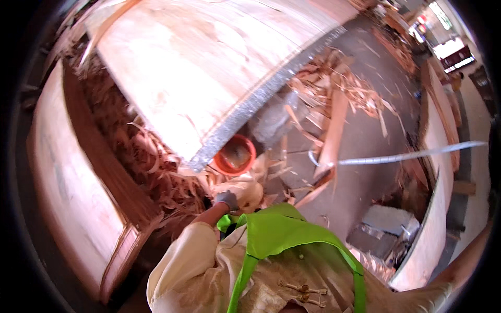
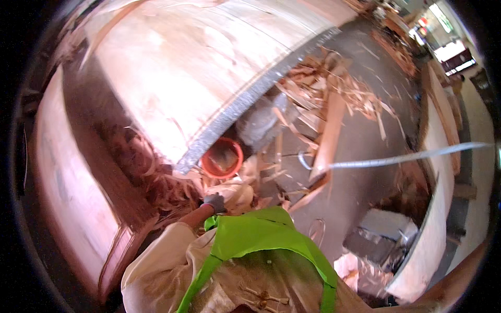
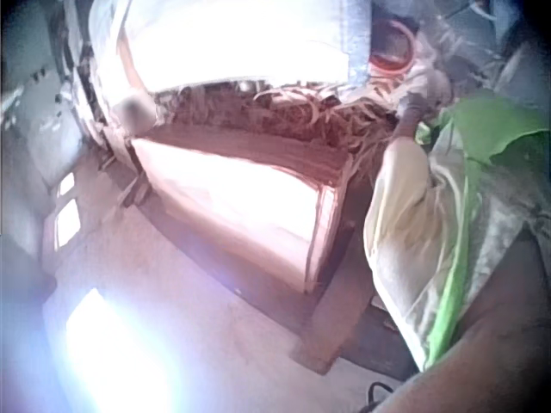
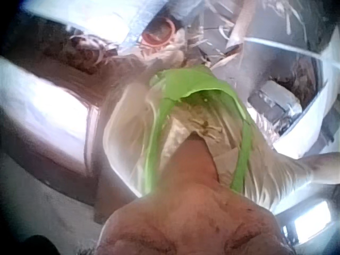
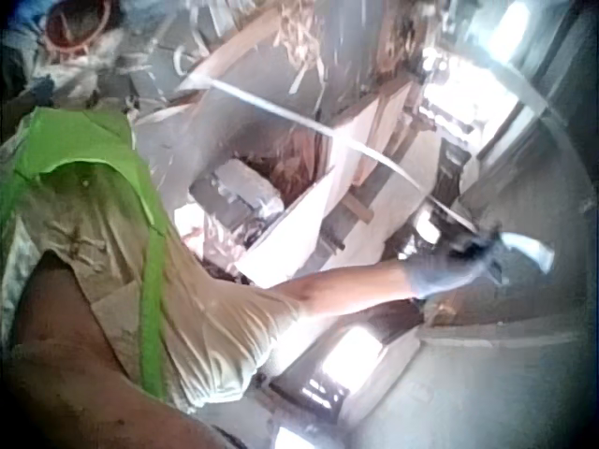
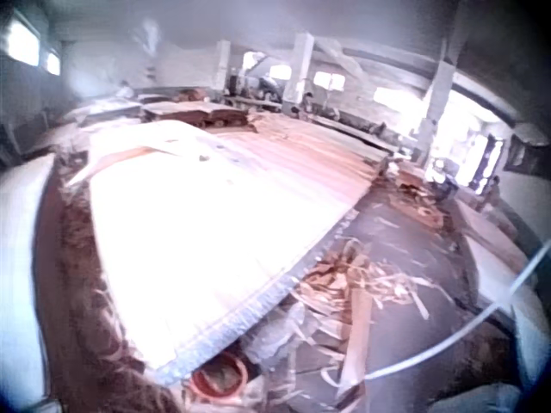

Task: The person patches defects in a wood veneer sheet by cutting out damaged sections with a utility knife and applying tape to the gaps.

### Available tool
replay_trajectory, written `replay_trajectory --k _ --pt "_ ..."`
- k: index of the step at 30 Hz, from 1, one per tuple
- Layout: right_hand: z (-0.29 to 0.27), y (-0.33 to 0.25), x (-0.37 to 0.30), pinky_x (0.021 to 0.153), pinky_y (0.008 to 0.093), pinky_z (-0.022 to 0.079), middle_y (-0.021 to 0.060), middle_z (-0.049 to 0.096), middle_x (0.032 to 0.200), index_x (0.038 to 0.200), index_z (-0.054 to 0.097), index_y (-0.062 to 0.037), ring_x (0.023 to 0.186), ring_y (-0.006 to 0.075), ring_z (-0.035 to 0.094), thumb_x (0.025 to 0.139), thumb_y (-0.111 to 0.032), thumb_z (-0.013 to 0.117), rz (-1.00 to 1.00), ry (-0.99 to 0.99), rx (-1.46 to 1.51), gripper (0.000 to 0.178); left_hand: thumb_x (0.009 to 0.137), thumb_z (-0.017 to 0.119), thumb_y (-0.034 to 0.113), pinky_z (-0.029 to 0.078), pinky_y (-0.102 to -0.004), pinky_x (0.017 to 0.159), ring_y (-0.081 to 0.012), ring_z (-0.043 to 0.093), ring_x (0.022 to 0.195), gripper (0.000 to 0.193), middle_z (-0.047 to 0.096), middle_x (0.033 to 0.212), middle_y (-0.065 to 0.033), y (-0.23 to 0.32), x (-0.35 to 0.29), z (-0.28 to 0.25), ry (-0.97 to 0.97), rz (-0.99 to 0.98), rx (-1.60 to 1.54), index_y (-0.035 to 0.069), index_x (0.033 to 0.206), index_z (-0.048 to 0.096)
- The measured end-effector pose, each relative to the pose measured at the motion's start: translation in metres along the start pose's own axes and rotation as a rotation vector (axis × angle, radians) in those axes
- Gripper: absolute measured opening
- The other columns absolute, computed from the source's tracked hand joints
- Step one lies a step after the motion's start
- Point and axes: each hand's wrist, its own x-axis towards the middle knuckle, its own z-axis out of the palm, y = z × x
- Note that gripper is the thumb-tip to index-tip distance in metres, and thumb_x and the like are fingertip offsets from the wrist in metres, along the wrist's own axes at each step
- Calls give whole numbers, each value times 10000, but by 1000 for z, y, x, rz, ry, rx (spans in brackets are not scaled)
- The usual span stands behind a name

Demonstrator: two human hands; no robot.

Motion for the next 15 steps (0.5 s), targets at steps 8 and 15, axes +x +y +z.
replay_trajectory --k 8,15 --pt "205 -23 -88 449 197 376 11 604 645 863 662 -37 532 54 530 863 -121 619 419 -867 191 94 821 683 259 489 -301 756 -167 586 888 515 594 1053 -137 25 -183 -221 353 769 -866 3 1236 519" --pt "322 -40 -170 478 211 409 3 607 662 899 679 -5 558 56 528 865 -89 628 552 -1072 516 104 911 570 152 419 -179 550 -37 504 592 203 576 688 29 -12 -257 -236 296 638 -1724 16 1042 646"
